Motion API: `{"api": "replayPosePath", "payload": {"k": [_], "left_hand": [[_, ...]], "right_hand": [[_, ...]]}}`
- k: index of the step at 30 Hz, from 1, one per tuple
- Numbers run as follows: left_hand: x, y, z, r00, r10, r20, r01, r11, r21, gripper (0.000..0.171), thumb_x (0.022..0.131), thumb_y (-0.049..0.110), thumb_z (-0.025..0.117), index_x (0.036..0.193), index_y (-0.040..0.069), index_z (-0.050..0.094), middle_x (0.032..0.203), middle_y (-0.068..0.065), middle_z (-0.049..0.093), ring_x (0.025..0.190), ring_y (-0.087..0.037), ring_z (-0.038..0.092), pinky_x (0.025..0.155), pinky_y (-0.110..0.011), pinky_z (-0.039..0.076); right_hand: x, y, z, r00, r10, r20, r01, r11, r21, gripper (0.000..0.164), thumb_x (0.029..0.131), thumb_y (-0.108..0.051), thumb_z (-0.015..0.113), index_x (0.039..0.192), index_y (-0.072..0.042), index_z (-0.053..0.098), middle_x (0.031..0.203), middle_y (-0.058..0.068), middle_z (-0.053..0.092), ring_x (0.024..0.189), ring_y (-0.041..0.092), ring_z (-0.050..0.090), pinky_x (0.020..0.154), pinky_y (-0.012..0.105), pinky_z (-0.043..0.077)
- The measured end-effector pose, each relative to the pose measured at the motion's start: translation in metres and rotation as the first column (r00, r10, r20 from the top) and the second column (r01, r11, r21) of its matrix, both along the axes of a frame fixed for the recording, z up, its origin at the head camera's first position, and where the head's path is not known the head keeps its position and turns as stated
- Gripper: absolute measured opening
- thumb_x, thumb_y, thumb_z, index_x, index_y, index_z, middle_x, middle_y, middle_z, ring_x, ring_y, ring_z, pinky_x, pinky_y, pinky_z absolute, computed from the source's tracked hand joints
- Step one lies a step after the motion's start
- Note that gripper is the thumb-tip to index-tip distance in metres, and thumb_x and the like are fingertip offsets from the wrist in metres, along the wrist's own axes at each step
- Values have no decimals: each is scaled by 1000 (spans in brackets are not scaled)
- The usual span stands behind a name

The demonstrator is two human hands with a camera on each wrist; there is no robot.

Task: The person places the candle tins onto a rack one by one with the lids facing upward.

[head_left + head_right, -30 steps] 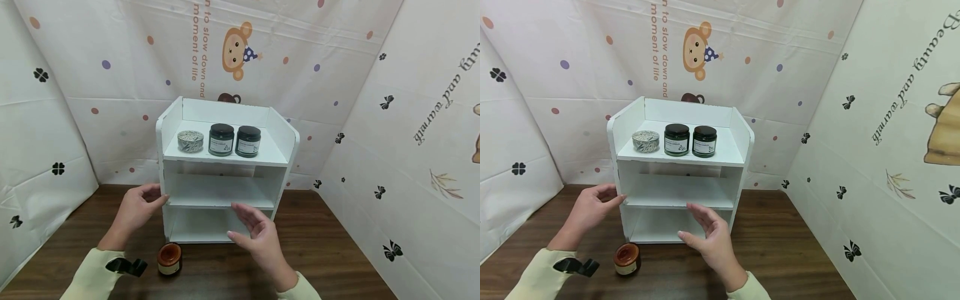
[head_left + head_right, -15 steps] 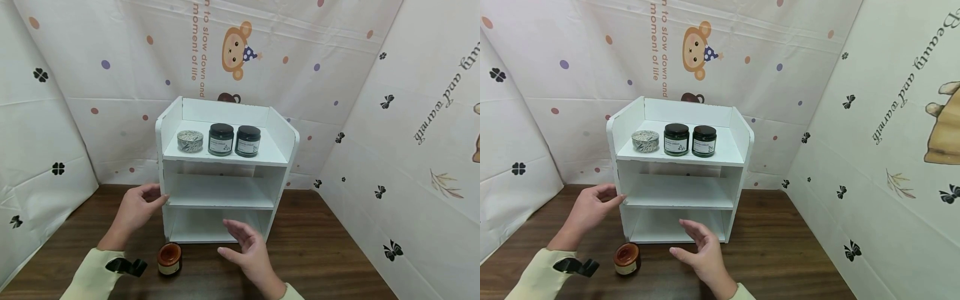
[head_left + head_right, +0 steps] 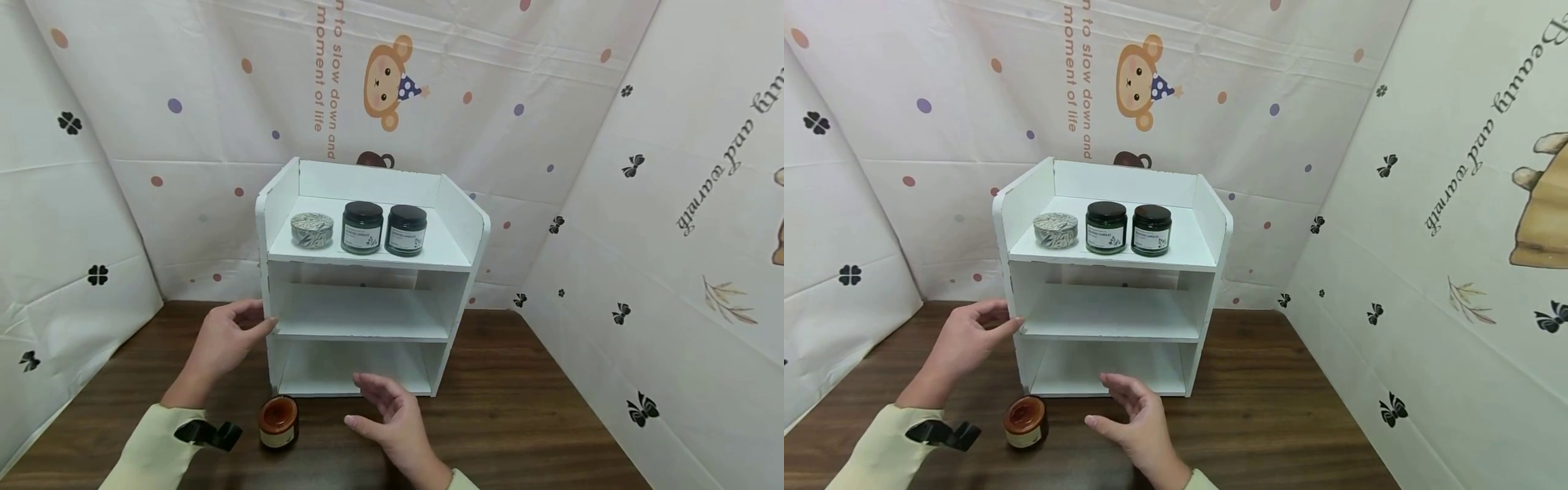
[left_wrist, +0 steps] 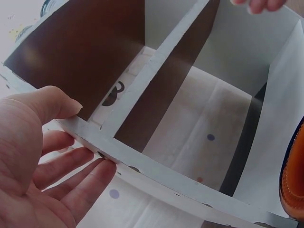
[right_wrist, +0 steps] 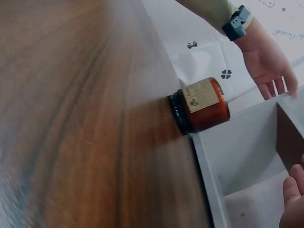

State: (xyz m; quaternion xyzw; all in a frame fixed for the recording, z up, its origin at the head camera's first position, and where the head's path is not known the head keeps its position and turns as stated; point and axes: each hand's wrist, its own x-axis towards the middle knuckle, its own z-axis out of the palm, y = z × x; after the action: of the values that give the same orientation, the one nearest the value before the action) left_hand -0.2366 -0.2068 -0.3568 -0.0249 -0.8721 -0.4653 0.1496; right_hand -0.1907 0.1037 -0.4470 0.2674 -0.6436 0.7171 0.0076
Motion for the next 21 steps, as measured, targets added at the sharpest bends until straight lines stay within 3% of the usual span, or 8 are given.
{"api": "replayPosePath", "payload": {"k": [21], "left_hand": [[0, 1, 0, 1000, 4, 5, -4, 1000, 6, 47, 94, 38, 74, 129, 7, 69, 125, -19, 71, 109, -32, 69, 88, -46, 60]], "right_hand": [[-4, -21, -24, 991, 76, 110, -85, 993, 83, 58, 84, -8, 84, 135, 1, 59, 144, 28, 57, 134, 32, 57, 112, 29, 46]]}}
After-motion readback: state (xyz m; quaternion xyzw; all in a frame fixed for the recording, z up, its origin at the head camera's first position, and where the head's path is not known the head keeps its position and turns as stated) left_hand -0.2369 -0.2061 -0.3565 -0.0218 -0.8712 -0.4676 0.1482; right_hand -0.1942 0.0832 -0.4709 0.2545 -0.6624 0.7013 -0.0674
